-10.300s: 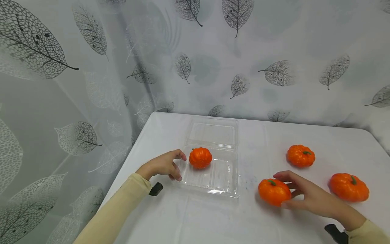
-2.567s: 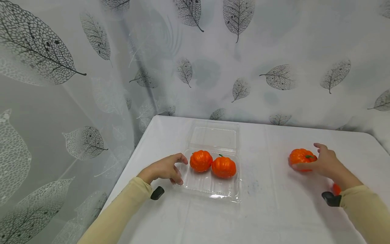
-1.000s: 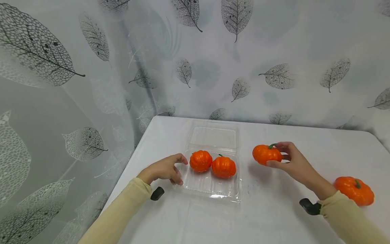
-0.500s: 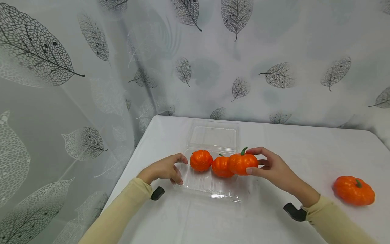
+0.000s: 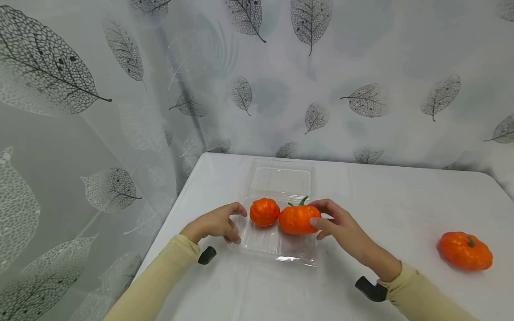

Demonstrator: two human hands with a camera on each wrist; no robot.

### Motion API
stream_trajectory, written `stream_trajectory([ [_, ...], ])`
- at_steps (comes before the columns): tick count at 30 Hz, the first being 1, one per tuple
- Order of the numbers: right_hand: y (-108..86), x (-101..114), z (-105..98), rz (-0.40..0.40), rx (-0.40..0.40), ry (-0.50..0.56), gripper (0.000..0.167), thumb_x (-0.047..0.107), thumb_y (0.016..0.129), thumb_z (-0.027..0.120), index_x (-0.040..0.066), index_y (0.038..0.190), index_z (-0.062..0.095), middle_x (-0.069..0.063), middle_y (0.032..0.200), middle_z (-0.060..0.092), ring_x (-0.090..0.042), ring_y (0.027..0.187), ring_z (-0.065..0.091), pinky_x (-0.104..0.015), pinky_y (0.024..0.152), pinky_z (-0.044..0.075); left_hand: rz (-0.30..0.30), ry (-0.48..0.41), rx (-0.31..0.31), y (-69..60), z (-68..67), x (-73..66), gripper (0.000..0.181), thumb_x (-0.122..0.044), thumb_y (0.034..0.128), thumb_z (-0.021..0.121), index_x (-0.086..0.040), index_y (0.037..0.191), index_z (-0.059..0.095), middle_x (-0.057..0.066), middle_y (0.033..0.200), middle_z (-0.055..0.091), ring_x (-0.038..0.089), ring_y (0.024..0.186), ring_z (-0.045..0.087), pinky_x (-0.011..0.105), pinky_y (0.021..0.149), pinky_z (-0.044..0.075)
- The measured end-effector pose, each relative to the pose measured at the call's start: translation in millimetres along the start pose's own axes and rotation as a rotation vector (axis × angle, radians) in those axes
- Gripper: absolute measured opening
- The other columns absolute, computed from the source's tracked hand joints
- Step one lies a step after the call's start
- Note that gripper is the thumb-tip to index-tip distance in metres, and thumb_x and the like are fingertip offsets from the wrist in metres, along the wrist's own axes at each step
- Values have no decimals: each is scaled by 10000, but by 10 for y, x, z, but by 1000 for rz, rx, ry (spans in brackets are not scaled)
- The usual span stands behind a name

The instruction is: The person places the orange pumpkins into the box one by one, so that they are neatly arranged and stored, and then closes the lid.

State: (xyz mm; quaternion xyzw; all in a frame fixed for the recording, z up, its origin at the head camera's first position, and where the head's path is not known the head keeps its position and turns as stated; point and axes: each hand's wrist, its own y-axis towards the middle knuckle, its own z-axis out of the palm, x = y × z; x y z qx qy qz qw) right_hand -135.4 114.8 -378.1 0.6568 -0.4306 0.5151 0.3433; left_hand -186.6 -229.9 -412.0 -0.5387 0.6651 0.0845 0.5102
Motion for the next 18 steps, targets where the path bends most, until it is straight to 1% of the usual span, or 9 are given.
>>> stream_trajectory([
  [5, 12, 22, 131, 11, 1, 40, 431, 208, 1016, 574, -31, 1355, 460, -226, 1336, 519, -320, 1054, 607, -352, 788, 598, 2, 5, -3, -2, -2, 10, 670, 27, 736, 849, -64, 1304, 507, 114, 810, 693, 229, 663, 643, 347, 684, 582],
  [7, 27, 9, 182, 17, 6, 46, 425, 210, 1014, 579, -26, 1347, 461, -222, 1324, 529, -319, 1045, 616, -355, 798, 594, 3, 3, -5, -1, -4, 15, 670, 24, 736, 850, -66, 1304, 507, 117, 813, 692, 231, 664, 643, 347, 686, 582],
  [11, 52, -21, 278, 34, 19, 28, 425, 237, 1010, 605, -3, 1337, 476, -196, 1292, 569, -289, 1027, 625, -352, 799, 584, 2, 1, -5, 4, -5, 21, 669, 20, 738, 853, -64, 1305, 508, 119, 823, 693, 234, 663, 645, 347, 685, 584],
  [14, 66, -40, 347, 45, 32, 10, 406, 250, 1007, 624, 20, 1316, 496, -177, 1265, 596, -277, 1020, 623, -355, 772, 577, -1, 1, -3, 7, -5, 23, 663, 15, 740, 855, -67, 1300, 510, 119, 828, 696, 239, 664, 648, 347, 685, 585],
  [18, 78, -44, 440, 85, 38, -26, 377, 292, 994, 653, 81, 1280, 525, -135, 1244, 616, -256, 1015, 621, -382, 735, 561, 3, -4, 3, 9, -7, 28, 653, 11, 745, 853, -67, 1295, 510, 113, 830, 704, 245, 670, 653, 350, 688, 586],
])
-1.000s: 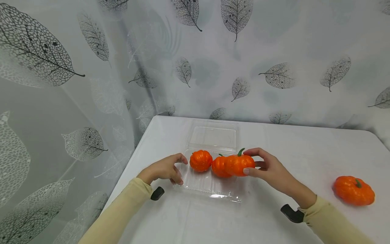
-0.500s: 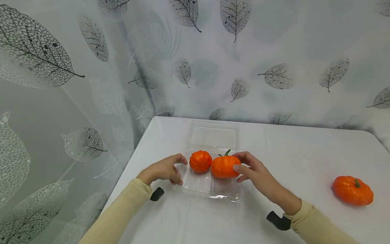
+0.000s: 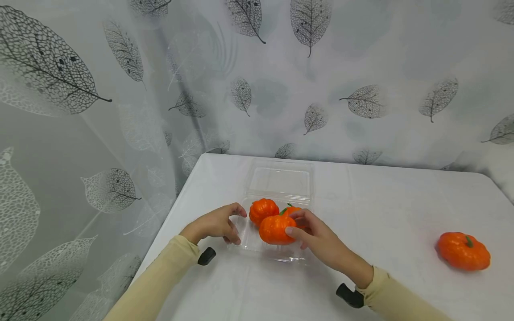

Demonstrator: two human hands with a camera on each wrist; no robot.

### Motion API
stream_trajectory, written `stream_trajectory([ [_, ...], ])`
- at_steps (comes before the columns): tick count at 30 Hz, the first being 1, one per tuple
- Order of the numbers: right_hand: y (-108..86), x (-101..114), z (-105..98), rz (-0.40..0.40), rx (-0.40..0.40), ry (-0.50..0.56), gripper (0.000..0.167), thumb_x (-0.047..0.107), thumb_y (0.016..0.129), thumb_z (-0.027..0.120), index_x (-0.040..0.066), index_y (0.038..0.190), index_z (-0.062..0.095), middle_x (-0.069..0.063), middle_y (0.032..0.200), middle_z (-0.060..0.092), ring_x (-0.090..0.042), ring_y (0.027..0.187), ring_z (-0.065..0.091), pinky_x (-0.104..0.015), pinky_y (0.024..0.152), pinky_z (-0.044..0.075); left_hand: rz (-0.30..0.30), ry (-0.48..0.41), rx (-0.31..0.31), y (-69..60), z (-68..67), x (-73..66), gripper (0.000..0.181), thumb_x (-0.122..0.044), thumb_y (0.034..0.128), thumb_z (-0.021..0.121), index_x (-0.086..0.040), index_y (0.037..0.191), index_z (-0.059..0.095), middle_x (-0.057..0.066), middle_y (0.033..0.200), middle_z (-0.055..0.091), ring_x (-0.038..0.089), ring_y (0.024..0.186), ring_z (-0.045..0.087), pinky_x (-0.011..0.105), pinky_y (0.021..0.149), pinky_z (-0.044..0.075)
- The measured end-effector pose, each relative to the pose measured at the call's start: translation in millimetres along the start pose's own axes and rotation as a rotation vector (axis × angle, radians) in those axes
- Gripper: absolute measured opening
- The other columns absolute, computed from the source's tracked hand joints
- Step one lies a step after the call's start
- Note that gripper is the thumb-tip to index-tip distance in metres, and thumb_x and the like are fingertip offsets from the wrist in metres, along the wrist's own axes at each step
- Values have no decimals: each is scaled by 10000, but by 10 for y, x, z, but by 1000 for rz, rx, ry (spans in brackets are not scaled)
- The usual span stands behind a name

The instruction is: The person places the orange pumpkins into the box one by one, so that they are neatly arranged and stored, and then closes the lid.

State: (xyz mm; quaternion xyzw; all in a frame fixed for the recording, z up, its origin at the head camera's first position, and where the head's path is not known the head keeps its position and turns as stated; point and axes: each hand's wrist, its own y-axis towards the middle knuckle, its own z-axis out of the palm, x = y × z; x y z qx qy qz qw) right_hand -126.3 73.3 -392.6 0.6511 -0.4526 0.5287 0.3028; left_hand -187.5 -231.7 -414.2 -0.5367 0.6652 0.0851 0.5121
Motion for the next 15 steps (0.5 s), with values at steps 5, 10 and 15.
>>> stream_trajectory([
  [5, 26, -5, 107, 29, 5, -68, 416, 384, 967, 684, 154, 1279, 533, -78, 1191, 635, -217, 984, 641, -406, 801, 537, 10, -5, -2, -2, -5, 2, 655, 18, 744, 849, -63, 1299, 509, 118, 826, 702, 248, 672, 653, 353, 684, 587],
  [10, 51, -66, 182, 16, 24, -149, 478, 459, 949, 689, 175, 1296, 522, -22, 1132, 680, -177, 956, 657, -368, 846, 534, 13, -18, -1, 5, 3, 7, 657, 30, 742, 849, -56, 1297, 509, 132, 897, 691, 251, 677, 656, 356, 675, 593],
  [15, 69, -124, 235, -14, 44, -229, 495, 494, 948, 677, 181, 1301, 525, 36, 1087, 685, -153, 931, 634, -348, 815, 538, 17, -27, 10, 5, 12, 9, 657, 46, 748, 838, -37, 1303, 498, 150, 889, 699, 257, 676, 664, 360, 668, 598],
])
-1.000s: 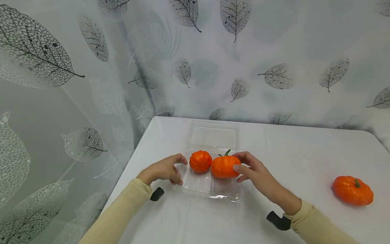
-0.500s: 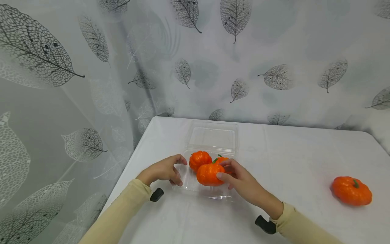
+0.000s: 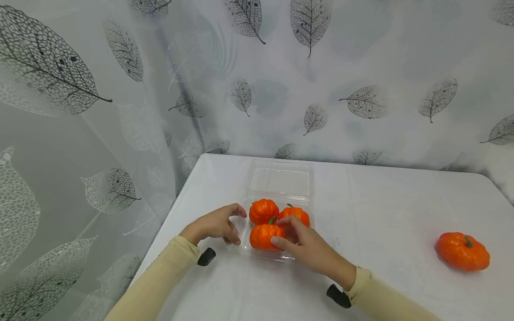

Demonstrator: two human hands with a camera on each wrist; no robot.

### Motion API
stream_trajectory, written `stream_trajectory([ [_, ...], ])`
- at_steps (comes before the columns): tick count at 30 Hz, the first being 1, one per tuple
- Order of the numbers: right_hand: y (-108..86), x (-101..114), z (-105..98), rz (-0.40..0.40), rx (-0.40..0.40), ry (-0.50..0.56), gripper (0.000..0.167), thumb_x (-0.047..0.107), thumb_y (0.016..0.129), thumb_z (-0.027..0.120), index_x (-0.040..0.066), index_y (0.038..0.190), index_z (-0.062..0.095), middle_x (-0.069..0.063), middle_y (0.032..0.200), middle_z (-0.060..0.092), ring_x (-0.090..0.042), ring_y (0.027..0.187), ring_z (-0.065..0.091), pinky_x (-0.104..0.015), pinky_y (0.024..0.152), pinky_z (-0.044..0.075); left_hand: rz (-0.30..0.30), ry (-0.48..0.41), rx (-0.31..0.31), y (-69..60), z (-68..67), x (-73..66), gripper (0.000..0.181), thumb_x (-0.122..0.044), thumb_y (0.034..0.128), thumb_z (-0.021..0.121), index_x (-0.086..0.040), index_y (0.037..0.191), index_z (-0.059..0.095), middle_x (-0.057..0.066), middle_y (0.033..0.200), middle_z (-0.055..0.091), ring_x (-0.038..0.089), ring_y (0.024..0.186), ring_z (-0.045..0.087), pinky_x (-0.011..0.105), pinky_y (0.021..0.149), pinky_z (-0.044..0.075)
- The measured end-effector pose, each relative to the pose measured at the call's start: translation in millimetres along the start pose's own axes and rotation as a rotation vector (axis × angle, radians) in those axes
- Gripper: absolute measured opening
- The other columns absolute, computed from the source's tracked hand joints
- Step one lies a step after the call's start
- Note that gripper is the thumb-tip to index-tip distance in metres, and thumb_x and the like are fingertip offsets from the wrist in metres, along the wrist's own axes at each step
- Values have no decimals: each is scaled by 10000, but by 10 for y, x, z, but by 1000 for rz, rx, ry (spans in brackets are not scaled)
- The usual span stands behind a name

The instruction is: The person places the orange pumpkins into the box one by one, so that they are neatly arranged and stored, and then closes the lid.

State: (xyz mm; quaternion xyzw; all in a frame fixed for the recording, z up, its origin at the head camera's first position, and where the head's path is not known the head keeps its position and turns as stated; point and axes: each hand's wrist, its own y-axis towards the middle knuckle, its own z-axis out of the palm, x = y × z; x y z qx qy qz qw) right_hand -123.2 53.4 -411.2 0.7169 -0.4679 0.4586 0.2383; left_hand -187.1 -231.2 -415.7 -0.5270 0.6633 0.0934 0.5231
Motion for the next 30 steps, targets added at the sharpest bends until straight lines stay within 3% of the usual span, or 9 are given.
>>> stream_trajectory([
  [5, 38, -10, 43, -44, 23, -49, 461, 476, 962, 666, 174, 1283, 529, 63, 1012, 679, -149, 881, 643, -325, 776, 546, -6, 3, -8, -6, 2, -2, 657, 48, 747, 840, -44, 1302, 501, 160, 970, 689, 257, 676, 665, 358, 666, 597],
  [10, 68, 2, 75, -47, 30, -56, 456, 466, 960, 674, 160, 1269, 537, 63, 991, 690, -149, 851, 653, -317, 759, 550, -5, 1, -4, -4, 5, 2, 659, 56, 744, 833, -42, 1303, 499, 155, 908, 702, 255, 675, 666, 357, 667, 596],
  [21, 147, -6, 152, -38, 20, -87, 489, 496, 944, 682, 137, 1250, 557, 17, 1084, 703, -116, 848, 682, -302, 768, 572, -1, 9, -5, -12, 8, -10, 646, 39, 753, 839, -50, 1299, 505, 125, 859, 703, 262, 679, 668, 355, 672, 598],
  [27, 187, -9, 182, -31, 24, -86, 466, 477, 946, 689, 128, 1228, 560, -20, 1128, 700, -164, 900, 697, -336, 781, 581, -8, 0, -12, -8, 10, -8, 648, 49, 745, 840, -55, 1296, 514, 129, 1021, 674, 270, 692, 675, 359, 671, 600],
  [30, 202, -23, 189, -27, 29, -79, 462, 468, 952, 684, 123, 1232, 558, -23, 1155, 688, -196, 964, 692, -361, 811, 583, -8, -5, -24, -10, 13, -10, 652, 58, 736, 842, -59, 1292, 521, 156, 1202, 628, 271, 694, 676, 363, 667, 601],
])
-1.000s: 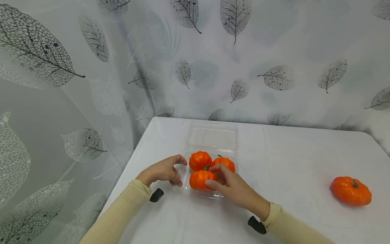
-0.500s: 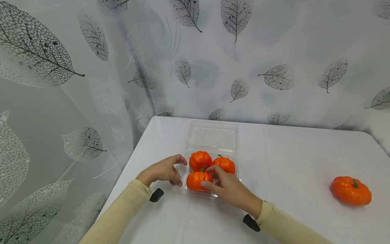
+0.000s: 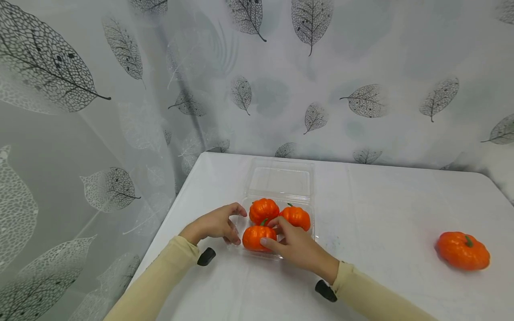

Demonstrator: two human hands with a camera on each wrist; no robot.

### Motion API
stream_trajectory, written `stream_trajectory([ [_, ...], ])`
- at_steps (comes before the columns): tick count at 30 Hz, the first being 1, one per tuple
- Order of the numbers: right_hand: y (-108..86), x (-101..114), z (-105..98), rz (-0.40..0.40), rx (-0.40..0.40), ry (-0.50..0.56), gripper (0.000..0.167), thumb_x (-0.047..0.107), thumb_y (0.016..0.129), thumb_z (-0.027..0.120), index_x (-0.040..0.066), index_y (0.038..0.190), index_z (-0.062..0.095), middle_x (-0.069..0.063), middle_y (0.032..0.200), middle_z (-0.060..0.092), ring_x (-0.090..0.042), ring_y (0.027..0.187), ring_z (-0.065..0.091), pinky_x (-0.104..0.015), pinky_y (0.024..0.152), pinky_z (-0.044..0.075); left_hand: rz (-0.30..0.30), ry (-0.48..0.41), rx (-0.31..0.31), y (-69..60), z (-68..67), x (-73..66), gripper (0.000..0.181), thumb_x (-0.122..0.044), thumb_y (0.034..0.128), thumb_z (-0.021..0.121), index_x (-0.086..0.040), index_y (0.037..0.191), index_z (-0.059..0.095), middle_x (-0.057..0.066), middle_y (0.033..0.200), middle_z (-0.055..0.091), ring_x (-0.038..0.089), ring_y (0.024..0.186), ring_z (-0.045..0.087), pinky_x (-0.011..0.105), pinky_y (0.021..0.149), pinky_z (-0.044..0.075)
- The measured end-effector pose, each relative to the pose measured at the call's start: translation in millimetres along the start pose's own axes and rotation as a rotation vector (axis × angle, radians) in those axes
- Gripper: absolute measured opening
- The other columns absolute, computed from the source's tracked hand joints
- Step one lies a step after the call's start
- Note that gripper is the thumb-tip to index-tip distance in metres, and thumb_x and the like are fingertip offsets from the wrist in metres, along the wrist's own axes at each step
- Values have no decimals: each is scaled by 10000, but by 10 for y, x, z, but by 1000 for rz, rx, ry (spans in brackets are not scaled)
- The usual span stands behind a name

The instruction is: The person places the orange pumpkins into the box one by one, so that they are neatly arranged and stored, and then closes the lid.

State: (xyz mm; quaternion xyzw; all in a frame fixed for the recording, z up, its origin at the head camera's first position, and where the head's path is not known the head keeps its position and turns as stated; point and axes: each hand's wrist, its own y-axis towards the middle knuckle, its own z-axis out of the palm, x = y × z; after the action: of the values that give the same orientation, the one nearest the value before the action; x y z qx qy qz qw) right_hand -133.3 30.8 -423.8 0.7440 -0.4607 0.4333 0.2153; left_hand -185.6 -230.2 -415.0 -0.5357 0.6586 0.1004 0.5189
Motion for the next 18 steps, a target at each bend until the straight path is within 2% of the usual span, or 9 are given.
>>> stream_trajectory([
  [4, 12, -22, 5, 6, 4, 1, 447, 461, 957, 679, 129, 1232, 558, -15, 1159, 679, -230, 1036, 673, -392, 847, 578, 4, -5, -11, -9, 4, -12, 663, 70, 726, 840, -58, 1294, 523, 178, 1379, 537, 268, 690, 673, 365, 663, 600],
  [18, -4, -5, -20, 12, 68, 18, 462, 452, 974, 653, 130, 1288, 553, -64, 1198, 679, -282, 1065, 673, -449, 888, 568, 0, -4, -8, -8, 5, -5, 666, 59, 732, 848, -60, 1298, 519, 191, 1417, 508, 272, 683, 673, 365, 661, 601],
])
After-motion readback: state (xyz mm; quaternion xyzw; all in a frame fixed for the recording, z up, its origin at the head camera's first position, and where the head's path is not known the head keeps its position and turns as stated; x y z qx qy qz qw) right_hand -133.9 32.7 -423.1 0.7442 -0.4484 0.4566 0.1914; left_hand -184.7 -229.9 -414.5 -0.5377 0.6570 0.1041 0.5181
